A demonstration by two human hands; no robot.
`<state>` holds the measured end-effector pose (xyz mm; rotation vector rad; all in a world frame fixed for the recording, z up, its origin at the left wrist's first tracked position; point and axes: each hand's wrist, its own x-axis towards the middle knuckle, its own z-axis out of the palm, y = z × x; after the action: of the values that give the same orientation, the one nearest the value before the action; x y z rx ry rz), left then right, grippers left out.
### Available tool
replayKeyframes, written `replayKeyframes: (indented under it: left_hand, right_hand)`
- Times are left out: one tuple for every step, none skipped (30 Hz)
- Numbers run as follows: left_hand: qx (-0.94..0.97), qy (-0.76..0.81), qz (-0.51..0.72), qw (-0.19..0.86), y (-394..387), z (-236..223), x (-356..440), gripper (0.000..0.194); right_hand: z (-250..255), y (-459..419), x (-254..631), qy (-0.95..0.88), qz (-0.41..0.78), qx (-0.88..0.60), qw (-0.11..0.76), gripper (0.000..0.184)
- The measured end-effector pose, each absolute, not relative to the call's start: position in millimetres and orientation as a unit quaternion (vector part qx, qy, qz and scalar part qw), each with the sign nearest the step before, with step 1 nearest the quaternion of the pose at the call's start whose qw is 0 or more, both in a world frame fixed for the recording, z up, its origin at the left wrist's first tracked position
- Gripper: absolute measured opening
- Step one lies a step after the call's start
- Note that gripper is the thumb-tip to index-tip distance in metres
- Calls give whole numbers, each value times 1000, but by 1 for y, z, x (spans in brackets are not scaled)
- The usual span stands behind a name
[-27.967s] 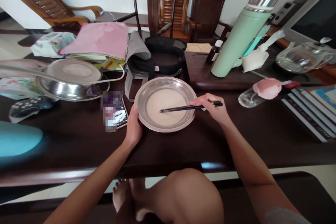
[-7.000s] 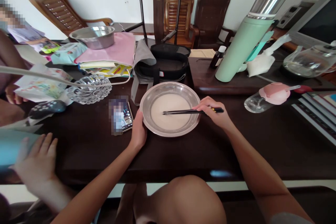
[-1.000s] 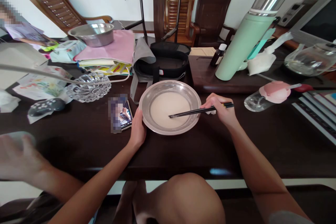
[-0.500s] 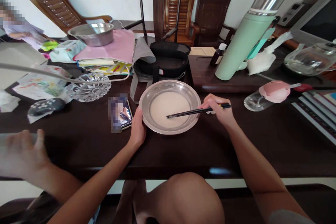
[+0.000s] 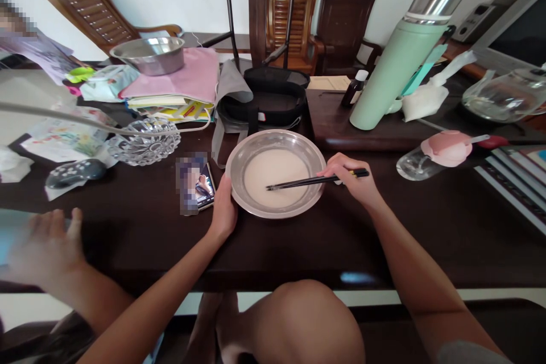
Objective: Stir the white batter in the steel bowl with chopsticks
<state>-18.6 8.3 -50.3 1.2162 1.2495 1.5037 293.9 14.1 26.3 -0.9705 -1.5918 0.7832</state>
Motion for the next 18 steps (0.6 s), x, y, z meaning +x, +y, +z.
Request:
replayKeyframes:
  left_hand:
    - [482,495,596,409,8,-50,-18,51]
    - [481,495,596,409,8,-49,-18,52]
    - [481,495,596,410,8,-49,-17,52]
    - [479,495,597,411,8,-49,-17,51]
    - [476,495,599,412,8,-49,-17,51]
    - [473,495,601,413,8,-49,-17,51]
    - [471,495,602,413,8,-49,-17,50]
    - [471,495,604,411,8,-50,-18,50]
    - [471,496,605,407,8,-50,-18,49]
    - [475,497,604,403,8,-50,-18,49]
    - [479,498,603,398,8,-50,-19,49]
    - [484,499,602,394,8,-50,-19,48]
    - [488,499,600,390,8,-50,-19,48]
    - [490,499,599,389,8,-51,-20,48]
    - [492,499,598,388,8,-51,-20,47]
    - [491,499,598,390,8,-52,-20,48]
    - [488,499,599,393,9,-52,-20,48]
    - [485,499,598,397,9,-53,-20,49]
  right_hand:
    - [26,15,293,-675,320,-408,525,39]
    - [25,15,293,-677,311,-411,525,37]
    - [25,15,293,-675,303,-415,529,37]
    - [25,15,294,-669,299,-419,537,38]
    - [25,15,295,-658,299,-422,547,40]
    - [25,15,297,-647,303,-423,558,43]
    - [26,15,298,-637,310,-422,566,46]
    - [26,14,299,-631,318,-419,570,48]
    - [26,14,299,-630,326,-417,569,50]
    - [27,14,298,-634,333,-413,562,50]
    - [27,14,297,-644,337,-409,552,49]
    - [27,14,295,-655,337,-407,540,47]
    - [26,14,294,-667,333,-406,529,43]
    - [26,14,293,-675,325,-407,523,40]
    - [26,15,292,-679,315,-409,522,37]
    - [26,15,293,-678,306,-412,526,36]
    - [26,15,294,-671,301,-417,534,36]
    - [25,16,295,-660,300,-420,546,37]
